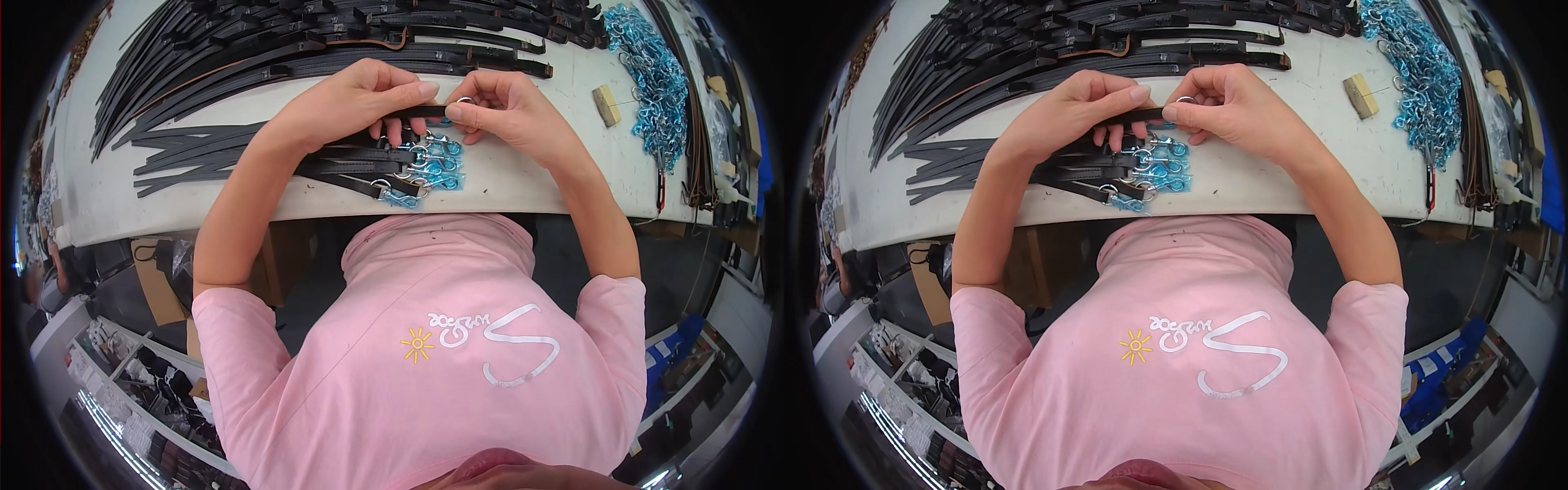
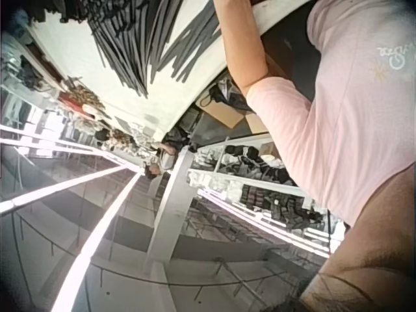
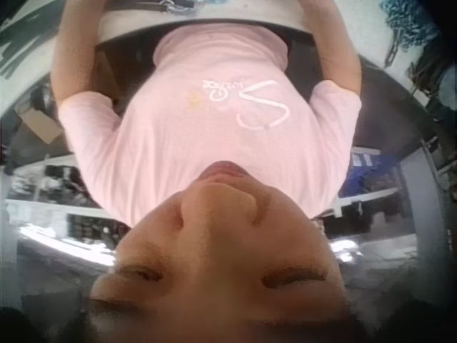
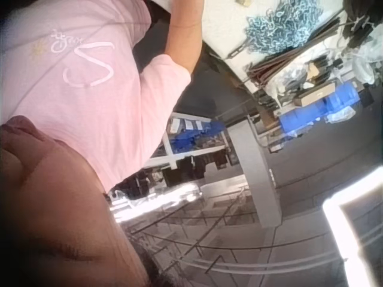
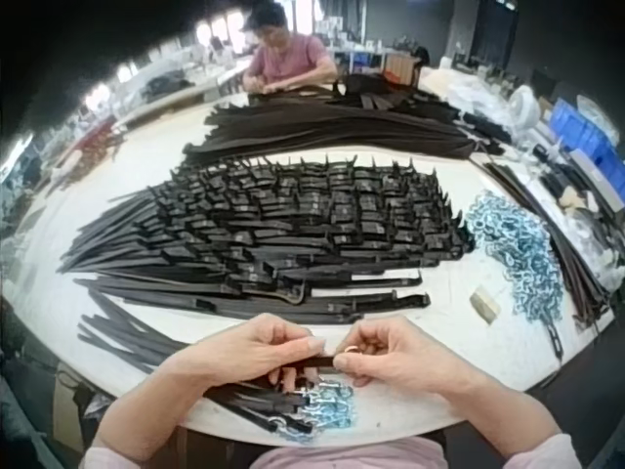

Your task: The person attaches small metal rings to the ends of black leather straps at a workbench. They repeatedly pick up a strap and a ring, thread the ring through the strap's end, and place the finished item on the table. The process is repeated for multiple straps throughout the clip.

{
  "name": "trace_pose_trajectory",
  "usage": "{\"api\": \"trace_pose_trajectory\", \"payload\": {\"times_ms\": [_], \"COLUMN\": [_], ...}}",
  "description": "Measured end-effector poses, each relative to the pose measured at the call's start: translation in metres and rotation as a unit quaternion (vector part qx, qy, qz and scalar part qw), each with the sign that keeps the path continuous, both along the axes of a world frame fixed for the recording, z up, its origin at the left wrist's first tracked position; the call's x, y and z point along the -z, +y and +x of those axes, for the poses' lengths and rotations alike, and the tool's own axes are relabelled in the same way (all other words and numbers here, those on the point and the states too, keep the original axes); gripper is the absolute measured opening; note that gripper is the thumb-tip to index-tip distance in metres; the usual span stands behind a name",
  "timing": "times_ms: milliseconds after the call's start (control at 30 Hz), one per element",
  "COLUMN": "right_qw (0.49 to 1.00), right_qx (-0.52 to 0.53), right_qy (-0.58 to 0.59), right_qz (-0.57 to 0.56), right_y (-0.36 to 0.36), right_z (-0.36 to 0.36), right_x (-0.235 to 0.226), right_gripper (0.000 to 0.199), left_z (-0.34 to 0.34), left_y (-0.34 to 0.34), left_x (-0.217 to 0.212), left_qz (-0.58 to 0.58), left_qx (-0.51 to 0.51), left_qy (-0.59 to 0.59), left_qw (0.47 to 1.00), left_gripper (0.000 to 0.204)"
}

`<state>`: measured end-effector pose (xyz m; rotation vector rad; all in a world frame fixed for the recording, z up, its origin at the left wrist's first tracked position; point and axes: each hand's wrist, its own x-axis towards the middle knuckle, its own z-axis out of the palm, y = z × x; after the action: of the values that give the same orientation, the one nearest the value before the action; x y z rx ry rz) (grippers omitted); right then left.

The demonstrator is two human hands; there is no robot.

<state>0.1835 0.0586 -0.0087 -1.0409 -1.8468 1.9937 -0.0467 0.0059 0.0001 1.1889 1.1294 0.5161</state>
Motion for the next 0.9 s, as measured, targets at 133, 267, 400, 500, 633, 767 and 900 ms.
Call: {"api": "trace_pose_trajectory", "payload": {"times_ms": [133,267,400,500,633,767,900], "right_qw": [1.0,0.999,0.999,1.0,1.0,1.0,1.0], "right_qx": [-0.015,-0.016,-0.003,-0.001,0.009,0.009,-0.004], "right_qy": [-0.005,-0.025,-0.028,-0.021,-0.011,0.017,0.014], "right_qz": [0.01,0.026,0.027,0.023,0.009,-0.014,-0.016], "right_y": [0.003,0.0,0.001,0.002,0.001,0.003,0.006], "right_z": [-0.001,-0.004,-0.004,-0.003,-0.001,0.003,0.004], "right_x": [-0.003,-0.003,-0.005,-0.001,-0.002,0.0,0.002], "right_gripper": [0.024,0.023,0.024,0.025,0.024,0.024,0.025], "left_z": [0.005,0.011,0.01,0.013,0.013,0.008,0.003], "left_y": [0.0,-0.007,-0.01,-0.013,-0.011,-0.011,-0.011], "left_x": [0.005,0.01,0.01,0.016,0.009,0.008,0.009], "left_qz": [0.031,0.086,0.111,0.182,0.133,0.102,0.101], "left_qx": [0.015,-0.024,-0.027,-0.027,-0.027,-0.021,-0.012], "left_qy": [0.019,0.019,0.046,0.125,0.112,0.066,0.036], "left_qw": [0.999,0.996,0.992,0.975,0.984,0.992,0.994], "left_gripper": [0.027,0.026,0.023,0.023,0.023,0.023,0.024]}}
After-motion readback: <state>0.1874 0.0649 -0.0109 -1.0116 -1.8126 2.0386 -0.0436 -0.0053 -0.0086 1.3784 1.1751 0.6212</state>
